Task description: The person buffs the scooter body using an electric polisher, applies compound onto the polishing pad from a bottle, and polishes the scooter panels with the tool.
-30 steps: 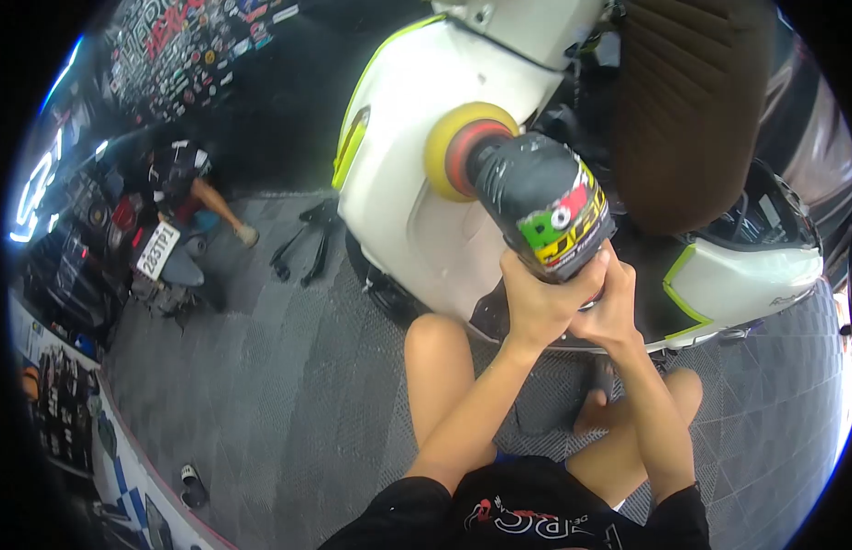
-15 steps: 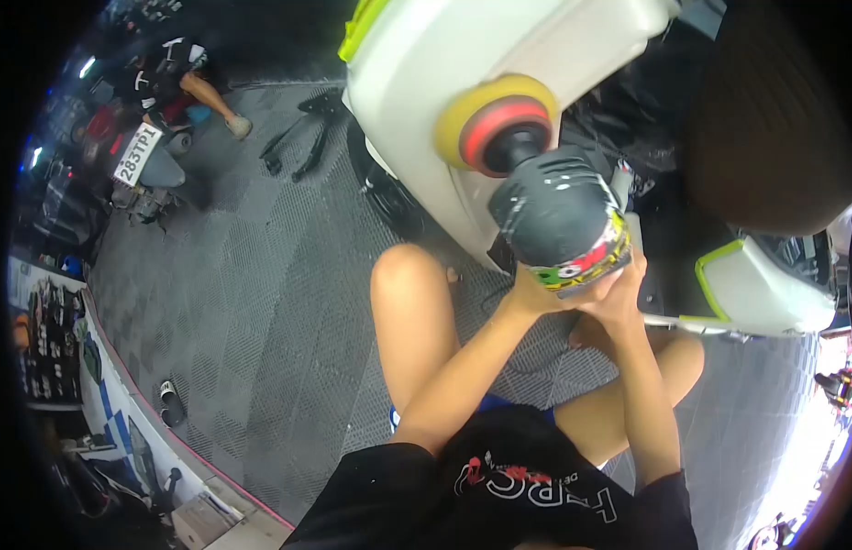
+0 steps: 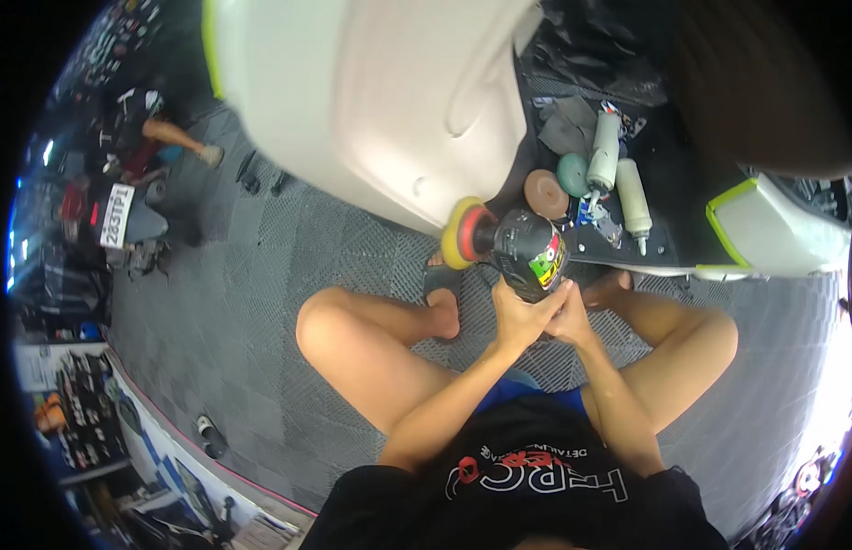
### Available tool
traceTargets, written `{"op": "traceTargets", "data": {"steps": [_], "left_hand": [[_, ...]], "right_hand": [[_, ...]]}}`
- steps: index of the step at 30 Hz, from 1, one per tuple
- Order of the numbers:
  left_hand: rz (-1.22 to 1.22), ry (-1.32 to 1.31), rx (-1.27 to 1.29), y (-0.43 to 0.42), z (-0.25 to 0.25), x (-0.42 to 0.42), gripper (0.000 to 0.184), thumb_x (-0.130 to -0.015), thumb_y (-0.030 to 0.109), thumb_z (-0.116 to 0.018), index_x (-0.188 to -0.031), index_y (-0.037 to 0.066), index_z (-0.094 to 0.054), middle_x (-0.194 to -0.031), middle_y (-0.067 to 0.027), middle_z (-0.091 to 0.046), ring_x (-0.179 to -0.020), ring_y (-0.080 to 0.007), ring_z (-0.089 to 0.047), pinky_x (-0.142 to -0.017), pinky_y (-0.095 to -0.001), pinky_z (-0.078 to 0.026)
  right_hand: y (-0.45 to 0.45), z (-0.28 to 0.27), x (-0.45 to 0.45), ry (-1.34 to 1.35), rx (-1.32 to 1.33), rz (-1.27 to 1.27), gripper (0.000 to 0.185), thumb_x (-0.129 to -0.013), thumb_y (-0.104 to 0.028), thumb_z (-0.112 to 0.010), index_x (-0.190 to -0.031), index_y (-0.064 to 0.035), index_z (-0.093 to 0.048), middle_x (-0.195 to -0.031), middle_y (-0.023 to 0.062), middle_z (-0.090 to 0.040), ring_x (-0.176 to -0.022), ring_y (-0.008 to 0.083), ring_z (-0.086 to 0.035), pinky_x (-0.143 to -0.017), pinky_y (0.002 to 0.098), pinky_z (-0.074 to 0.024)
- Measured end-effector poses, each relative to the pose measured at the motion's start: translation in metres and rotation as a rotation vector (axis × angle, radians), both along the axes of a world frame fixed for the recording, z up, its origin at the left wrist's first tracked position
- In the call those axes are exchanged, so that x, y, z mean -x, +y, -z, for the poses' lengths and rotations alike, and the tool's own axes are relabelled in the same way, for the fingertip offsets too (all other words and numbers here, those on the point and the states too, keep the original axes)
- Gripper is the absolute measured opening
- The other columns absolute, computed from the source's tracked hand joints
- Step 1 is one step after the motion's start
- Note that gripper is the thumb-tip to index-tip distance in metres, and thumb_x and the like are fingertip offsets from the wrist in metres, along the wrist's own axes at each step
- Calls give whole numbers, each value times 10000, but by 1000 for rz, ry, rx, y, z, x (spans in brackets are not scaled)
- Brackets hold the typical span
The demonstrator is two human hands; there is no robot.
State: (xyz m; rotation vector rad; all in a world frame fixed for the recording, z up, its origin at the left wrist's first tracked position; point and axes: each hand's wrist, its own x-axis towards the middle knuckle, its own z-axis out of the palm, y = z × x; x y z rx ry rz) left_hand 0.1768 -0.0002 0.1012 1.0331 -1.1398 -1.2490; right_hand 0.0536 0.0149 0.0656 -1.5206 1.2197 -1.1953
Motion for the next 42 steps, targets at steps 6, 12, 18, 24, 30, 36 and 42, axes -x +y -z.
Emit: {"op": "traceTargets", "data": {"steps": [6,12,18,24,30,36,42], "left_hand": [[-57,29,188,-9,-13,-12,373,-784,8,-836,-1112,-50,-667,-1011,-77,-714,-884,-138,-684,-824,-308,-571],[61,-108,70,-17,-18,-5,393,-795,32,-850,-1133,-52,-668,-1071,-86,-716,-939,-144,-681,-879,-314,-558],[213,-94,-79,-51,-51,-1,407,-825,25,-826,-1175,-20,-622,-990,-60,-712,-851,-115,-671,-767,-270,-545],[244,-57,-202,-86,-58,30,407,-850,46,-807,-1200,-4,-604,-1032,-56,-692,-896,-113,-656,-809,-278,-533],[122,-154,-69,-99,-82,34,464,-857,64,-746,-1268,-29,-554,-1122,-111,-674,-988,-171,-665,-900,-323,-533],[164,-165,-24,-122,-109,16,434,-862,63,-703,-1257,-70,-585,-1110,-172,-710,-988,-244,-709,-920,-372,-564],[277,-143,-8,-142,-128,6,541,-782,9,-808,-1279,-47,-601,-1169,-154,-703,-1049,-215,-695,-957,-368,-555]], "right_hand": [[-23,-28,-11,-37,39,-84,647,-655,-142,-783,-1262,11,-620,-1022,200,-738,-965,318,-757,-863,386,-564],[-10,-10,-20,-243,-97,42,721,-661,-137,-797,-1331,7,-571,-1114,169,-741,-1052,278,-734,-913,379,-552],[-18,-41,-18,-475,-161,92,596,-700,-125,-806,-1233,41,-597,-1054,109,-720,-943,173,-671,-879,349,-538],[-46,-67,25,-730,-500,2,341,-751,-91,-766,-1039,59,-662,-916,66,-713,-860,117,-640,-772,302,-519],[-76,-74,27,-710,-290,-85,375,-738,-110,-772,-1045,74,-660,-925,81,-720,-880,112,-642,-788,309,-525],[-101,-102,6,-657,-136,52,469,-711,-167,-818,-1092,55,-661,-860,128,-730,-788,155,-687,-743,333,-550],[-108,-108,-19,-456,7,347,784,-630,-281,-861,-1281,69,-600,-950,267,-730,-900,390,-751,-806,388,-603]]}}
